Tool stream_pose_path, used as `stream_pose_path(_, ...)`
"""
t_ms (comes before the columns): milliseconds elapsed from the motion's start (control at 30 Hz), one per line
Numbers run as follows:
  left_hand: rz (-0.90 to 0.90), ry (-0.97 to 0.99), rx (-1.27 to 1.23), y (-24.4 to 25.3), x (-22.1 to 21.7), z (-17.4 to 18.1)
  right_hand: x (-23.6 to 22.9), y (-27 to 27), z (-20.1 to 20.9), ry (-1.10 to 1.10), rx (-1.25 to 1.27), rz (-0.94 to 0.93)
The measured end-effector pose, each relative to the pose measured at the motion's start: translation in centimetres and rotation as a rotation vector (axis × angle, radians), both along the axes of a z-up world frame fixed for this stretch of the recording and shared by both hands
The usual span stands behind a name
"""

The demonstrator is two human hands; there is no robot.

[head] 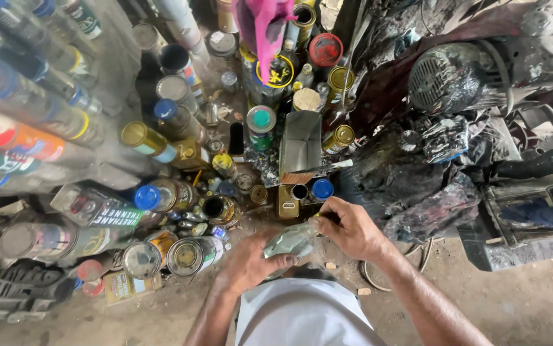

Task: The person stands in a cluttered workshop and pours a clear liquid from a plastic bottle into a metal funnel. They then handle a black cloth, wiping a nearby engine component.

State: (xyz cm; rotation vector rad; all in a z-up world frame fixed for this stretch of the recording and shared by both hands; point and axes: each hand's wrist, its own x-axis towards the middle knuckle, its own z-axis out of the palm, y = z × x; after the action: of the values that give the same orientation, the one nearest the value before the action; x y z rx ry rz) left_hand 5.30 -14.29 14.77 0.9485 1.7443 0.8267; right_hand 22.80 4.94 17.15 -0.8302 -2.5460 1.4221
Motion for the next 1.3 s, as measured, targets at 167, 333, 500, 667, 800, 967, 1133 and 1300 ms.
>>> stream_pose_path(167,-0.021,-0.221,-0.019,2.0,-2.6,-0.7,-2.3,2.7,2.2,-0.091,-0.142,0.007)
stream_pose_path(333,0.062,-0.186,0.035,3.6,-5.6,0.3,-6.3,5.3,5.2,0.165,0.124,0.263)
stream_pose_path(500,0.011,-0.005,-0.021,4.8,-8.7,1.4,-9.6,5.0,5.9,-0.226,0.058,0.013)
stream_pose_path(667,-0.04,0.052,-0.053,6.3,-11.5,3.5,-10.1,5.2,5.0,-0.223,0.063,0.034)
stream_pose_path(800,-0.14,0.064,-0.113,6.4,-12.9,2.1,-10.7,4.2,5.1,-0.141,-0.062,-0.029)
stream_pose_path(967,-0.196,0.142,-0.018,8.0,-14.3,1.2,-10.3,4.3,4.6,-0.415,-0.218,-0.216)
stream_pose_path(1133,-0.299,0.141,-0.011,10.8,-15.2,2.9,-7.8,4.5,3.2,0.115,0.034,-0.111)
stream_pose_path(1300,-0.278,0.135,-0.169,12.7,-15.7,4.1,-4.8,5.5,4.3,0.199,0.173,-0.243)
